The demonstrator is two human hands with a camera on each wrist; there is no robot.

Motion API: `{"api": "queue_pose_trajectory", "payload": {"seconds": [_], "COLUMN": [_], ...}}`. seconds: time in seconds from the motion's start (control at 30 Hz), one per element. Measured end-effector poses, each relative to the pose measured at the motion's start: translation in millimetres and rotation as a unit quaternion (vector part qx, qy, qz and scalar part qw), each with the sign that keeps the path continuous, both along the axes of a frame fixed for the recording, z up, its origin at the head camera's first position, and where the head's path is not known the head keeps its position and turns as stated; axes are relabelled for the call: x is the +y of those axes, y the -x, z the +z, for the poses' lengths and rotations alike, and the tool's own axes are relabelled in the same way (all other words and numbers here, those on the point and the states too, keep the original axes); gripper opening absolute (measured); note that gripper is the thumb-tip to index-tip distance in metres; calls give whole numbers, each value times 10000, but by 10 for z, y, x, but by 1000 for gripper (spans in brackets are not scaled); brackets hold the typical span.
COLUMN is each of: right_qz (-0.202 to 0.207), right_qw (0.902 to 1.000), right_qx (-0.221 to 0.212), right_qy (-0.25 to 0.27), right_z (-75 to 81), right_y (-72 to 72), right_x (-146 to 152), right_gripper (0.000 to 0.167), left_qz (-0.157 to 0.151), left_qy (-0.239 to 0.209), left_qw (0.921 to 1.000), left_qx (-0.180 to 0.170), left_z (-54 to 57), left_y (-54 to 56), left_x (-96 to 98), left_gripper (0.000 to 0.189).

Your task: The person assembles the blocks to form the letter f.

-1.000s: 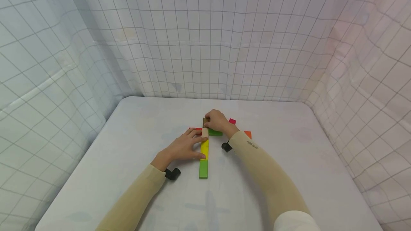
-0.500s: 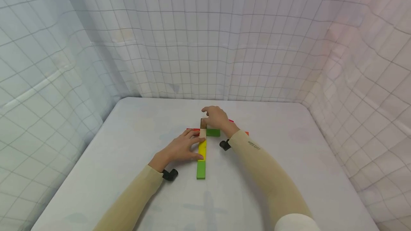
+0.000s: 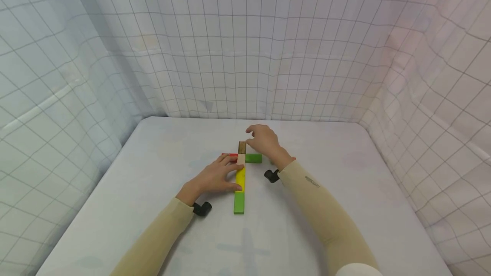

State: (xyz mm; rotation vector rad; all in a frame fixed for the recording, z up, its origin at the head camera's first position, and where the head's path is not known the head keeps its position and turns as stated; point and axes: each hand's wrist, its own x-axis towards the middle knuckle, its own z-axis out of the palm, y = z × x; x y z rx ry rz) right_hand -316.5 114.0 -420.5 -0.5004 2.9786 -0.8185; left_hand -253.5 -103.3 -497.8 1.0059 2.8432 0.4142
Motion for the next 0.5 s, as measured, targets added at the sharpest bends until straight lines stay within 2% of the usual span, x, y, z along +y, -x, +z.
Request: {"api": "queue_pose_trajectory", "payload": {"seconds": [0.2,0.33,0.5], "right_qz": [-42,-106,-189], "right_qw": [9994,9988,9986], "right_qx": [-33,-122,-22], "right_qy": [355,464,502], "right_z": [-38,-83,-130], "right_y": [-65,-102,-120], "right_x": [175,281,423], "right_gripper": [38,40,39], "left_qz": [50,46,26], "left_qy": [54,77,-9], "left_qw": [10000,10000,10000], "left_qx": [12,-14,24], "left_z": [10,11,22], "left_y": [-2,-18,-20], "left_x": [8,11,24], "left_gripper": [80,80,79]}}
